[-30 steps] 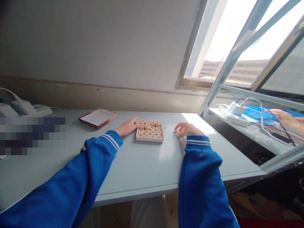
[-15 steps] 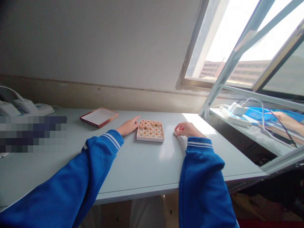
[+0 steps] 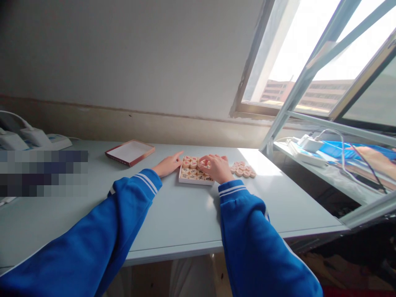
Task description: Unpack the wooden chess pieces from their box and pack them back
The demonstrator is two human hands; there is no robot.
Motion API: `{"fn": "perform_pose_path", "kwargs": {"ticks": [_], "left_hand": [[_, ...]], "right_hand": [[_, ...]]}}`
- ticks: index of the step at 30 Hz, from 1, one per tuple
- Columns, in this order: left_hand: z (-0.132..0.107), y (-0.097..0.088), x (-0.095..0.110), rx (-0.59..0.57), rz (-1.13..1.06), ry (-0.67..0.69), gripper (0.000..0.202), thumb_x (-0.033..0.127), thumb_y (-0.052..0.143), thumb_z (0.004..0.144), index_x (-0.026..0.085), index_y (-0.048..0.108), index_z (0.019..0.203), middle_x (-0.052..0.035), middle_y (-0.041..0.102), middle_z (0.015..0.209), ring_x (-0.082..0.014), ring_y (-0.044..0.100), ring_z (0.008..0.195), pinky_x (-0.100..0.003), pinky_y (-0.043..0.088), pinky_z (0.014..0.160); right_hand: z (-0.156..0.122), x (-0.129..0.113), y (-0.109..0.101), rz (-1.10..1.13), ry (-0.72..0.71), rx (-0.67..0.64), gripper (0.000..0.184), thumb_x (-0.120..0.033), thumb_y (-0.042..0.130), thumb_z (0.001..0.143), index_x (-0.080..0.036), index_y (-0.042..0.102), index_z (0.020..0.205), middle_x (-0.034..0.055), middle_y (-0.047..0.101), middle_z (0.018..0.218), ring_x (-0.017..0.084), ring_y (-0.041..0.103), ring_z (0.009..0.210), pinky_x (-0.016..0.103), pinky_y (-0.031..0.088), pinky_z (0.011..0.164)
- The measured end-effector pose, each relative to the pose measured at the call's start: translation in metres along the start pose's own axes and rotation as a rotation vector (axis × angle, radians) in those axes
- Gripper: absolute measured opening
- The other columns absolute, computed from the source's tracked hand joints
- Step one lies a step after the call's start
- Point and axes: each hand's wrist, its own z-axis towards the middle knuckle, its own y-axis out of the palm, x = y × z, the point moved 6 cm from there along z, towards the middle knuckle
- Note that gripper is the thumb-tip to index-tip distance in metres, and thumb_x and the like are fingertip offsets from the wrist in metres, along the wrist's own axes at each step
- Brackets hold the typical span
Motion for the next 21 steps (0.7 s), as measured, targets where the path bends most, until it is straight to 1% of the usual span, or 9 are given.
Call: {"fn": "perform_pose_path", "kwargs": {"ticks": [2, 7, 11, 13, 15, 17, 18, 19, 21], "left_hand": [[0.000, 0.000, 0.000, 0.004, 0.004, -0.005, 0.054, 0.026, 0.034, 0.082, 0.010, 0.027, 0.133, -0.0084, 0.060, 0.111, -0.0197, 0.052, 0.104, -0.027, 0.036, 0.090], [0.002, 0.001, -0.003, 0.018, 0.011, 0.000, 0.054, 0.027, 0.034, 0.082, 0.010, 0.029, 0.133, -0.0080, 0.059, 0.112, -0.0195, 0.052, 0.105, -0.026, 0.037, 0.089], [0.004, 0.003, -0.004, 0.017, 0.000, 0.013, 0.055, 0.028, 0.034, 0.081, 0.011, 0.028, 0.133, -0.0071, 0.060, 0.110, -0.0191, 0.054, 0.100, -0.026, 0.039, 0.086], [0.004, 0.003, -0.004, 0.011, -0.004, 0.010, 0.055, 0.028, 0.034, 0.082, 0.011, 0.027, 0.133, -0.0071, 0.059, 0.111, -0.0191, 0.054, 0.100, -0.026, 0.039, 0.086], [0.003, 0.002, -0.003, 0.007, -0.003, 0.006, 0.054, 0.027, 0.033, 0.082, 0.011, 0.027, 0.133, -0.0077, 0.059, 0.111, -0.0194, 0.053, 0.101, -0.027, 0.038, 0.087], [0.002, 0.001, -0.002, 0.004, 0.001, 0.001, 0.054, 0.026, 0.033, 0.082, 0.010, 0.027, 0.133, -0.0084, 0.059, 0.113, -0.0200, 0.051, 0.105, -0.028, 0.036, 0.090], [0.001, 0.001, -0.001, 0.002, 0.001, -0.001, 0.054, 0.026, 0.033, 0.083, 0.010, 0.027, 0.133, -0.0086, 0.058, 0.113, -0.0201, 0.051, 0.106, -0.028, 0.036, 0.091], [0.000, 0.000, -0.001, -0.001, 0.001, -0.003, 0.054, 0.026, 0.033, 0.083, 0.010, 0.027, 0.133, -0.0087, 0.058, 0.114, -0.0201, 0.050, 0.107, -0.028, 0.035, 0.091], [-0.001, 0.000, 0.000, -0.005, -0.002, -0.014, 0.054, 0.027, 0.033, 0.083, 0.011, 0.027, 0.134, -0.0089, 0.057, 0.115, -0.0203, 0.049, 0.109, -0.027, 0.035, 0.092]], "right_hand": [[0.000, 0.002, 0.000, -0.005, 0.003, -0.004, 0.017, -0.035, 0.057, 0.074, -0.026, 0.062, 0.088, 0.0020, 0.065, 0.083, 0.018, 0.053, 0.076, 0.031, 0.027, 0.070], [0.000, 0.003, 0.001, 0.037, 0.014, -0.009, 0.025, -0.040, 0.056, 0.075, -0.026, 0.059, 0.095, 0.0027, 0.065, 0.083, 0.018, 0.054, 0.075, 0.031, 0.027, 0.071], [-0.001, 0.009, -0.002, 0.071, 0.026, -0.041, 0.021, -0.039, 0.056, 0.075, -0.026, 0.059, 0.090, 0.0003, 0.065, 0.082, 0.017, 0.055, 0.075, 0.032, 0.028, 0.073], [-0.003, 0.023, -0.008, 0.038, 0.061, -0.057, 0.016, -0.035, 0.054, 0.075, -0.025, 0.059, 0.087, -0.0009, 0.065, 0.083, 0.016, 0.055, 0.076, 0.032, 0.030, 0.073], [-0.008, 0.048, -0.015, -0.055, 0.160, -0.075, 0.014, -0.031, 0.056, 0.073, -0.025, 0.060, 0.084, -0.0005, 0.064, 0.084, 0.018, 0.056, 0.079, 0.033, 0.032, 0.073], [-0.016, 0.077, -0.019, -0.140, 0.291, -0.128, 0.018, -0.027, 0.060, 0.065, -0.025, 0.062, 0.083, 0.0014, 0.064, 0.084, 0.020, 0.056, 0.081, 0.033, 0.035, 0.071], [-0.019, 0.088, -0.018, -0.143, 0.326, -0.174, 0.021, -0.026, 0.062, 0.062, -0.024, 0.063, 0.083, 0.0021, 0.063, 0.082, 0.020, 0.057, 0.079, 0.032, 0.038, 0.069], [-0.022, 0.097, -0.016, -0.125, 0.335, -0.220, 0.024, -0.024, 0.064, 0.059, -0.023, 0.063, 0.084, 0.0026, 0.063, 0.080, 0.019, 0.057, 0.077, 0.030, 0.040, 0.067], [-0.026, 0.105, -0.011, -0.064, 0.299, -0.278, 0.030, -0.021, 0.065, 0.056, -0.021, 0.063, 0.086, 0.0030, 0.063, 0.078, 0.017, 0.058, 0.074, 0.026, 0.043, 0.066]]}}
